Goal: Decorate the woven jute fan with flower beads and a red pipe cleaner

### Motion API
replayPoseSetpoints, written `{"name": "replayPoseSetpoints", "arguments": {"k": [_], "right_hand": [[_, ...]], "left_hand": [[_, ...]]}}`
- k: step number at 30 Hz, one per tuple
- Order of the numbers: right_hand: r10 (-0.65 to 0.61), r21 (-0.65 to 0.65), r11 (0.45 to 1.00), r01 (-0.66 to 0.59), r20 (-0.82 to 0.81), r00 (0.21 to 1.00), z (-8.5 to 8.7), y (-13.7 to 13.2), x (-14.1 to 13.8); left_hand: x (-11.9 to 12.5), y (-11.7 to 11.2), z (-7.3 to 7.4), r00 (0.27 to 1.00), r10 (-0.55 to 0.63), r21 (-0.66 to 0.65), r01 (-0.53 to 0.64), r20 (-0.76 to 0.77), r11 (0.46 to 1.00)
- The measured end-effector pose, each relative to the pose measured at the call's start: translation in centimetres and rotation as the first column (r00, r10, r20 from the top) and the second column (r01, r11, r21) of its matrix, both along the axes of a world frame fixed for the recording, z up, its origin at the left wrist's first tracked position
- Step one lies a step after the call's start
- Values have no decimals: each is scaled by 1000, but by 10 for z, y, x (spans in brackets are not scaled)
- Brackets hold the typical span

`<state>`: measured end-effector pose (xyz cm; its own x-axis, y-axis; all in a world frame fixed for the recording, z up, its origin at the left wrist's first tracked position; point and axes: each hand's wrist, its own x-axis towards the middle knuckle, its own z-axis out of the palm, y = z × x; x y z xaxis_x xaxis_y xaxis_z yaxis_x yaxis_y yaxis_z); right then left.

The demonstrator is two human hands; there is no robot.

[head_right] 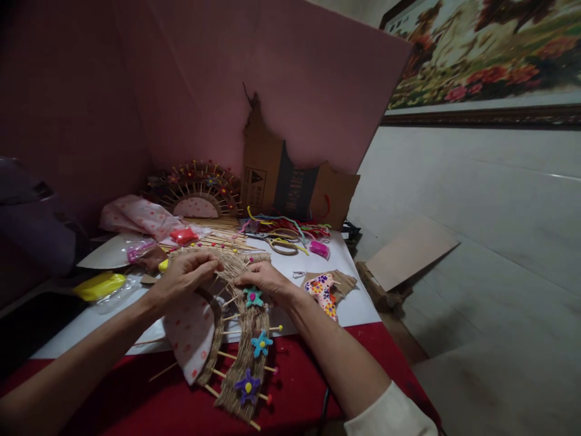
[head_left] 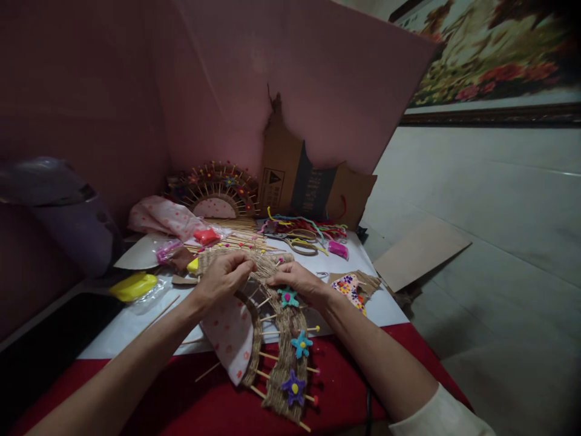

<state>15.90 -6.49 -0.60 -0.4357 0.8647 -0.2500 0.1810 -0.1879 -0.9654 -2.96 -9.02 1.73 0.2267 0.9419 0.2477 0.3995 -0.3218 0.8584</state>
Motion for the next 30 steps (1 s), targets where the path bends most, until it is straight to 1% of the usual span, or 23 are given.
{"name": "replayPoseSetpoints", "arguments": {"k": [4,8,11,15,17,20,23,27,30], "right_hand": [[41,3,999,-41,-13,999,0,0,1],[57,-15,998,-57,-44,997,-1,0,1],[39,-20,999,-40,-39,998,-4,2,2],[27,-49,998,-31,-74,997,-8,4,2],[26,-76,996,-35,-108,994,-8,5,1],[21,-112,993,-38,-155,988,-8,5,1],[26,-113,993,-44,-157,987,-8,6,2],[24,-92,995,-35,-121,992,-10,7,5],[17,-92,995,-29,-127,992,-9,6,5]], "left_hand": [[-1,1,-3,997,-12,49,15,-73,999],[-2,2,-7,998,-21,33,23,-67,999],[-2,3,-8,996,4,40,0,-86,999],[-3,4,-9,968,44,93,-22,-249,995],[-4,4,-10,946,46,116,-9,-321,993],[-5,2,-10,921,27,118,21,-388,993],[-4,0,-9,916,21,117,28,-400,993],[-2,-4,-8,928,8,146,50,-373,988],[-2,-6,-9,900,-4,203,102,-436,974]]}}
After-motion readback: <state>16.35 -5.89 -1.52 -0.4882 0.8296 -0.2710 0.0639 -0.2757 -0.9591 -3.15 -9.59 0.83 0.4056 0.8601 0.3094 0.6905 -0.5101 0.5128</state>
